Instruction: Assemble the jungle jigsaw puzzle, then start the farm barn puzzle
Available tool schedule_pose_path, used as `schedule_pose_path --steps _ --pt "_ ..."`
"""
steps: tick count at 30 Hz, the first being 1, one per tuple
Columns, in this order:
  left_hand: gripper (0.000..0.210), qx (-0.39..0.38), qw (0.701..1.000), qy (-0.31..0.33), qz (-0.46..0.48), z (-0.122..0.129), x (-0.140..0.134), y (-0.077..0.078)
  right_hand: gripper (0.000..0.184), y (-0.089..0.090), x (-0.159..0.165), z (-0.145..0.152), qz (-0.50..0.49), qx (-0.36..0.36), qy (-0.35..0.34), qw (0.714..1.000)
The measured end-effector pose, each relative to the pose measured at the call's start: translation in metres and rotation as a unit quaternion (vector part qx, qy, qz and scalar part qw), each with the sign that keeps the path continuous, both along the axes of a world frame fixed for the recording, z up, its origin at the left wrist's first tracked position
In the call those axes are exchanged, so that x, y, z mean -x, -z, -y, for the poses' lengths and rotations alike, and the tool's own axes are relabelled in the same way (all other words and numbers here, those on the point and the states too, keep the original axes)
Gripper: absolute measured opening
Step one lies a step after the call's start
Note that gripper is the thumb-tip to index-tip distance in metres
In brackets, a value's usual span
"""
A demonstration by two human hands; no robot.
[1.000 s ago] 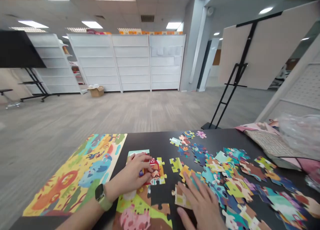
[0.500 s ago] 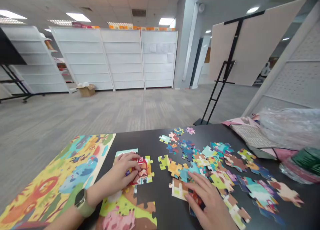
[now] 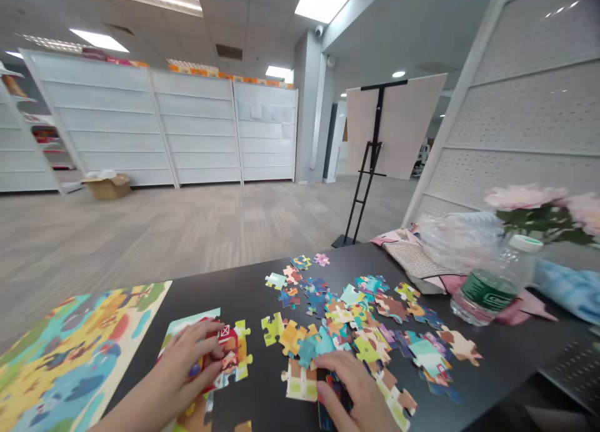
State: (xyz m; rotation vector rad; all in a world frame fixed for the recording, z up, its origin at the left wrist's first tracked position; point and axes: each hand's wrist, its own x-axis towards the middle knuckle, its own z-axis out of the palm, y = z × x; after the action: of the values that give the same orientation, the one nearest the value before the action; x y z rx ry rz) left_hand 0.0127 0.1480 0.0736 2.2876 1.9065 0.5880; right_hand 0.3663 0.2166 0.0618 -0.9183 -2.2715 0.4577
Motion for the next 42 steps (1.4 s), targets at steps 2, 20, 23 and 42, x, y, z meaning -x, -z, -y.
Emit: schedule_pose_path --steps 2,20,23,42 --pt "0.023 -0.004 1.000 -0.002 -0.004 0.000 0.000 0.000 0.018 -0.002 0.001 0.001 -0.003 0.010 -0.001 1.000" --pt "0.029 0.037 0.999 0.010 -0.008 0.002 -0.002 -0.009 0.011 -0.005 -0.004 0.020 -0.459 -0.183 0.236 0.837" --pt "0.030 0.031 0.999 0.011 -0.015 0.002 0.000 -0.004 0.009 0.003 -0.011 0.024 -0.469 -0.145 0.255 0.833" --pt "0.027 -0.064 0.996 0.039 -0.042 -0.011 0.029 0.042 0.025 0.004 -0.060 -0.011 -0.039 -0.007 0.342 0.939"
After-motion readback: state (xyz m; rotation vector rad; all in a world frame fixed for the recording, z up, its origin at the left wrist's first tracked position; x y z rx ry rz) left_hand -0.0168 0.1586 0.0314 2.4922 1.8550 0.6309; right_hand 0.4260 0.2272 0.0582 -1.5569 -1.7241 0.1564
